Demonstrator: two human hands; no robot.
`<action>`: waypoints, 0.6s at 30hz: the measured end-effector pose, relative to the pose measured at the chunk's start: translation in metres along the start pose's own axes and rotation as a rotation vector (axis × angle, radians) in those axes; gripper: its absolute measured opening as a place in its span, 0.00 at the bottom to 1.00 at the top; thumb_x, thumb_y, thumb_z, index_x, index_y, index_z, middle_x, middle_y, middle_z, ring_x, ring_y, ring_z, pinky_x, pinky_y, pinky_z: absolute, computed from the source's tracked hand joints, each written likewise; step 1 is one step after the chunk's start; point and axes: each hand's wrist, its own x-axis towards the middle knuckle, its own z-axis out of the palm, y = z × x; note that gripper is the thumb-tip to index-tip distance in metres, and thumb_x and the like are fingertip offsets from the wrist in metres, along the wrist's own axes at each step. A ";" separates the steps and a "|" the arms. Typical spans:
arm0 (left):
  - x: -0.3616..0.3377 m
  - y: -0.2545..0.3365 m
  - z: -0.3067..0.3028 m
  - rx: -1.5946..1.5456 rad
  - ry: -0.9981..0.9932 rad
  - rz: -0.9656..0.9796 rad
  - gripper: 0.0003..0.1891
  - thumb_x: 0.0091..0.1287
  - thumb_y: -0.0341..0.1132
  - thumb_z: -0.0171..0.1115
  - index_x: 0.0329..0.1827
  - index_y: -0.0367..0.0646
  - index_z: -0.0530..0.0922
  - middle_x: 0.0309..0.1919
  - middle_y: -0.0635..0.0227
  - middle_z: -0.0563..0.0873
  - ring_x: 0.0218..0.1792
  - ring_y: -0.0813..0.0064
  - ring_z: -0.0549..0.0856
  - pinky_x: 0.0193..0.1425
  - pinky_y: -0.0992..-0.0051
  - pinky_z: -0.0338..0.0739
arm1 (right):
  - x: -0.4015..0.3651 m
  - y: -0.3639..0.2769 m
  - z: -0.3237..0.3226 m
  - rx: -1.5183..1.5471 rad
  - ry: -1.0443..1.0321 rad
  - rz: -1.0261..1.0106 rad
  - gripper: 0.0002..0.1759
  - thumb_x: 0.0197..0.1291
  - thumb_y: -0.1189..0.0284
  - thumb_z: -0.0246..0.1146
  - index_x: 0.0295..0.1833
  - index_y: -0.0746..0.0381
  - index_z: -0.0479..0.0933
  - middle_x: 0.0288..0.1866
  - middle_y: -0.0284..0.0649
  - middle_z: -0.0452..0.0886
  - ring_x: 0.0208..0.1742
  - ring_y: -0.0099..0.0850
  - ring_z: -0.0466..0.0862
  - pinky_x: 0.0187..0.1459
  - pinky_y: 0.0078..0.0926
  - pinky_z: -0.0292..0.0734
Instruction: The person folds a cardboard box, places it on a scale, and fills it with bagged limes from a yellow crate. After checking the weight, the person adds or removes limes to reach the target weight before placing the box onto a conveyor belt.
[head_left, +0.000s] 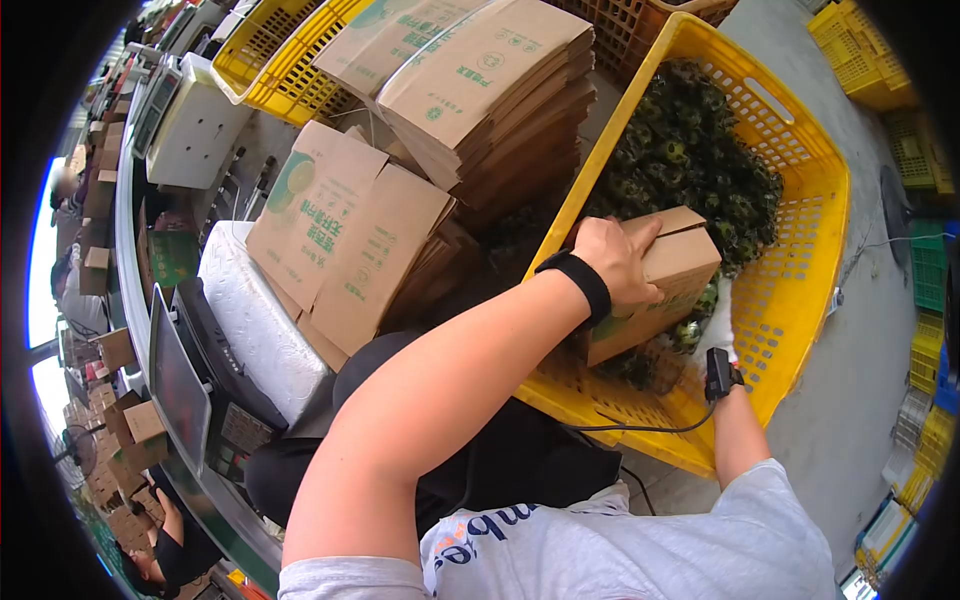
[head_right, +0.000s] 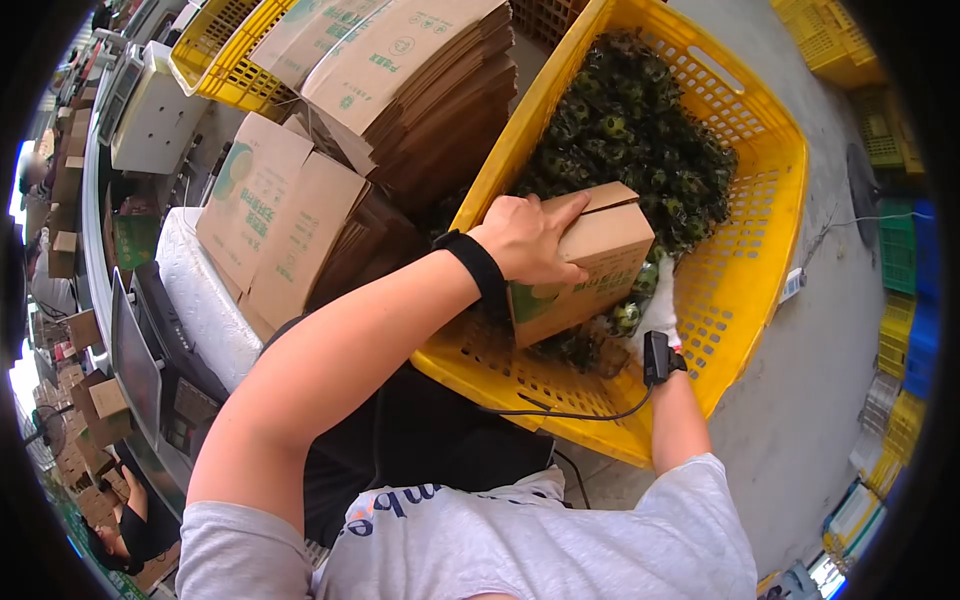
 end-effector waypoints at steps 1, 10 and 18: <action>-0.001 -0.001 -0.003 -0.006 0.000 0.004 0.59 0.57 0.77 0.60 0.85 0.49 0.57 0.43 0.40 0.88 0.47 0.46 0.89 0.51 0.59 0.82 | -0.021 -0.025 0.015 -0.038 0.129 -0.085 0.54 0.62 0.28 0.56 0.84 0.50 0.57 0.81 0.49 0.63 0.74 0.46 0.70 0.67 0.52 0.74; -0.035 0.020 -0.038 -1.295 -0.081 0.178 0.59 0.68 0.78 0.47 0.87 0.43 0.40 0.72 0.52 0.71 0.59 0.60 0.78 0.52 0.66 0.79 | -0.094 -0.183 -0.015 0.007 -0.138 -0.674 0.32 0.77 0.43 0.50 0.71 0.56 0.73 0.64 0.38 0.82 0.62 0.34 0.82 0.61 0.38 0.81; -0.095 0.011 -0.057 -1.962 0.044 0.213 0.38 0.78 0.63 0.51 0.81 0.46 0.63 0.73 0.63 0.76 0.68 0.69 0.80 0.70 0.60 0.79 | -0.190 -0.231 0.068 -0.490 -0.013 -1.390 0.23 0.74 0.73 0.60 0.71 0.67 0.70 0.60 0.42 0.82 0.55 0.31 0.83 0.60 0.28 0.78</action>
